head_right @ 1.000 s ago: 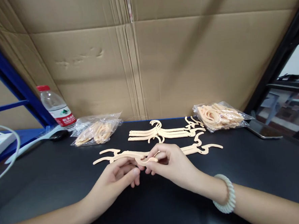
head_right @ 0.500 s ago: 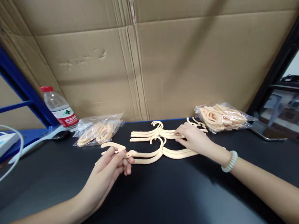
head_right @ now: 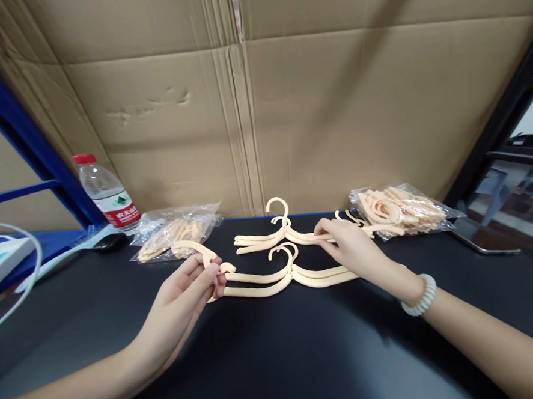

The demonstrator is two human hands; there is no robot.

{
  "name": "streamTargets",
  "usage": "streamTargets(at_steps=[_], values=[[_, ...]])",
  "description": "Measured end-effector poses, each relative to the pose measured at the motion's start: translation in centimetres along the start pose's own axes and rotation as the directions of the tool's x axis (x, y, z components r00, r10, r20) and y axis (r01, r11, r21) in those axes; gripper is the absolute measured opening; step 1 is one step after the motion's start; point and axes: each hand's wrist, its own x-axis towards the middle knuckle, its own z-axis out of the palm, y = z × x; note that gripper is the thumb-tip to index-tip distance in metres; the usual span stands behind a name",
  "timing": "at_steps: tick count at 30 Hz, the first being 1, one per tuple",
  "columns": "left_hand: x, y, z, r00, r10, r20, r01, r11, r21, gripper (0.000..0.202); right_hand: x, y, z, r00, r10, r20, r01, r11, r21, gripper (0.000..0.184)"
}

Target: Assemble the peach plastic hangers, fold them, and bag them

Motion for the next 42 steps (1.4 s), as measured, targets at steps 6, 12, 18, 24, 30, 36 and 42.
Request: streamTargets(at_steps=[6,12,18,24,30,36,42], values=[[0.3,0.1,-0.6,1.0,0.017,0.024,-0.016,1.0,-0.015,0.017,0.0,-1.3,-1.6,0.995,0.039,-0.089,-0.028,0.992,0.125,0.01],[0.4,0.6,-0.4,1.0,-0.015,-0.001,0.014,0.996,-0.092,0.015,0.0,-2.4,-3.4,0.999,0.038,-0.021,-0.033,0.974,0.223,0.019],[0.7,0.5,-0.6,0.999,-0.035,-0.019,0.032,0.993,-0.116,0.02,-0.3,-2.7,-4.2,0.972,0.116,0.202,-0.19,0.897,0.399,0.024],[0.6,0.2,-0.7,0.996,-0.043,0.079,0.05,0.995,-0.083,0.021,-0.5,-3.0,-4.3,0.951,0.137,0.277,-0.25,0.868,0.428,0.026],[0.5,0.4,-0.5,0.997,-0.007,0.081,0.011,0.999,-0.044,0.017,-0.7,-3.3,-4.7,0.969,0.116,0.217,-0.19,0.914,0.359,0.032],[0.9,0.4,-0.9,0.994,0.039,0.106,-0.031,0.997,-0.073,0.019,-0.8,-3.3,-5.3,0.942,0.093,0.324,-0.217,0.902,0.373,0.026],[0.8,0.6,-1.0,0.989,0.015,0.144,0.02,0.972,-0.235,0.017,-0.6,-3.7,-5.5,0.947,0.06,0.315,-0.17,0.927,0.334,0.025]])
